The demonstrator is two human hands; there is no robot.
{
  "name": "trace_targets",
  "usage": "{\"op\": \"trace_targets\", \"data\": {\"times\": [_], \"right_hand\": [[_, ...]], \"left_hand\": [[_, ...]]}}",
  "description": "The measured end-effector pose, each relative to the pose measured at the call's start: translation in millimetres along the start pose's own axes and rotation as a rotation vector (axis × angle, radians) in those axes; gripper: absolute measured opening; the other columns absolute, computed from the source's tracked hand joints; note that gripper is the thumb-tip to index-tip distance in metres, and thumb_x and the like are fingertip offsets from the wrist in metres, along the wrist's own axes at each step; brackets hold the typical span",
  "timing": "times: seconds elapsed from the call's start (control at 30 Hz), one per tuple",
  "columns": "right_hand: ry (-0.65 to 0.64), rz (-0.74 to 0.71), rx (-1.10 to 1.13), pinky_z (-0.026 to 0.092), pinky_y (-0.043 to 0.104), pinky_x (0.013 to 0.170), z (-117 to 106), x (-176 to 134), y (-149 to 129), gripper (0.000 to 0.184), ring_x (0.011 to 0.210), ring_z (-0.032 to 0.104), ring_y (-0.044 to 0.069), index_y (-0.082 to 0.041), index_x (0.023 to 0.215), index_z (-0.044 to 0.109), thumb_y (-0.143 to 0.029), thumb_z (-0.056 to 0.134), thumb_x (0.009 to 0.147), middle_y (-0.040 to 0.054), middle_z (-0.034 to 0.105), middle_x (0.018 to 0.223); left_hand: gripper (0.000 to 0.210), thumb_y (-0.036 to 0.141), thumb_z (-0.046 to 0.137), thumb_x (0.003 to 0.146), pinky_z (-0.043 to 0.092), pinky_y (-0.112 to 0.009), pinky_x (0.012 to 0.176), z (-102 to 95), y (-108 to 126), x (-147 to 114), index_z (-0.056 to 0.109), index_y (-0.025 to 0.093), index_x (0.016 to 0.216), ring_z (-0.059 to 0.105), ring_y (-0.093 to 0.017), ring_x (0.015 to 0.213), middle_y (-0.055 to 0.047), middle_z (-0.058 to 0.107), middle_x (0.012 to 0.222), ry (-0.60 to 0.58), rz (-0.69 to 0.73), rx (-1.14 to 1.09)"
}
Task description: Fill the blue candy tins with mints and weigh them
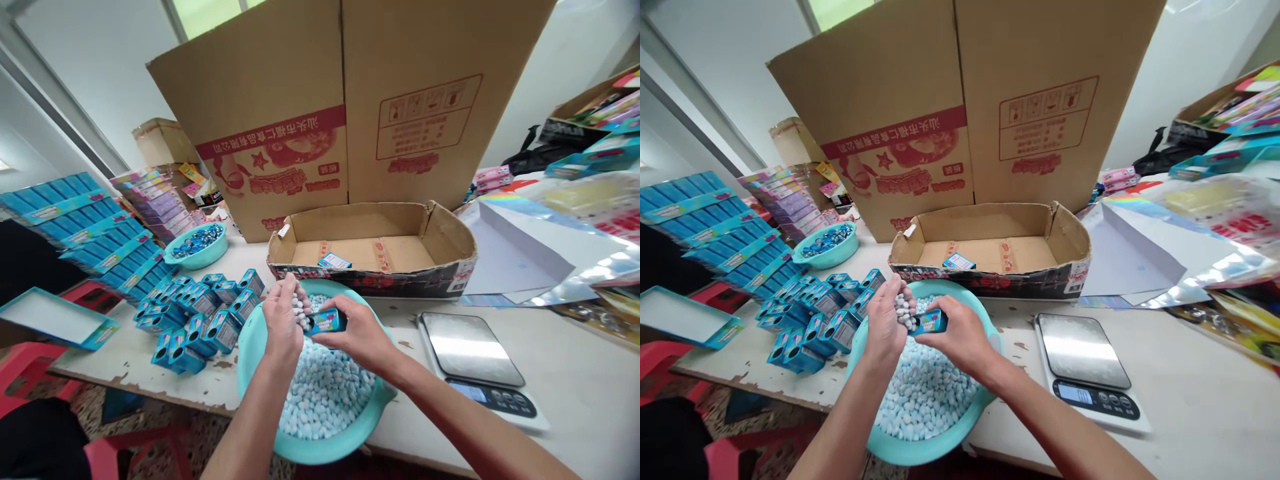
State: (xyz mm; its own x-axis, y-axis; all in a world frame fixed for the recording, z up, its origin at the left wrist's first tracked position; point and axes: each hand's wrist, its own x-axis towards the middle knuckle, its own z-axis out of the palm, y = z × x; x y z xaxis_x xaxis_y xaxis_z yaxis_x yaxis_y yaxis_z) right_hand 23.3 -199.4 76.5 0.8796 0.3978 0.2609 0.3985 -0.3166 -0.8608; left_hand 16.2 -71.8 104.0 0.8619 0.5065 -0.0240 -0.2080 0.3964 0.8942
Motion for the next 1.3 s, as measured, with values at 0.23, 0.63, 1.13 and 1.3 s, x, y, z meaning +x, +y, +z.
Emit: {"op": "trace_targets", "data": {"times": [0.23,0.63,1.13,1.3], "right_hand": [[-0.007,-0.005,0.072,0.043,0.028,0.072,5.5,1.8,5.8,0.033,0.081,0.059,0.018,-0.021,0.089,0.065,-0.024,0.082,0.06,-0.0019,0.063,0.086],[0.052,0.026,0.116,0.044,0.028,0.075,7.7,2.7,8.0,0.033,0.084,0.06,0.019,-0.021,0.09,0.067,-0.02,0.081,0.06,-0.0007,0.066,0.09],[0.06,0.088,0.324,0.047,0.028,0.075,-16.6,-14.4,11.0,0.039,0.084,0.06,0.018,-0.02,0.091,0.065,-0.026,0.084,0.058,-0.0004,0.064,0.089],[0.282,0.171,0.406,0.049,0.025,0.064,-89.1,-53.3,27.2,0.042,0.071,0.06,0.016,-0.021,0.096,0.063,-0.034,0.083,0.061,-0.0015,0.065,0.081]], "left_hand": [[0.036,0.045,0.072,0.07,0.03,-0.017,0.036,1.8,-2.6,1.7,0.051,0.016,0.07,0.042,-0.007,0.038,0.006,0.045,0.048,-0.022,0.043,0.05],[0.038,0.047,0.073,0.068,0.032,-0.017,0.037,11.5,-5.8,-1.6,0.051,0.016,0.069,0.041,-0.007,0.038,0.007,0.041,0.043,-0.068,0.025,0.052],[0.028,0.043,0.066,0.075,0.03,-0.018,0.041,-3.1,3.4,-5.5,0.054,0.018,0.072,0.033,-0.007,0.042,0.007,0.033,0.047,-0.058,0.114,0.152],[0.035,0.051,0.061,0.074,0.044,-0.037,0.086,-65.9,-24.0,-6.1,0.065,0.02,0.089,0.056,-0.025,0.096,-0.007,0.064,0.09,-0.403,0.071,1.148]]}}
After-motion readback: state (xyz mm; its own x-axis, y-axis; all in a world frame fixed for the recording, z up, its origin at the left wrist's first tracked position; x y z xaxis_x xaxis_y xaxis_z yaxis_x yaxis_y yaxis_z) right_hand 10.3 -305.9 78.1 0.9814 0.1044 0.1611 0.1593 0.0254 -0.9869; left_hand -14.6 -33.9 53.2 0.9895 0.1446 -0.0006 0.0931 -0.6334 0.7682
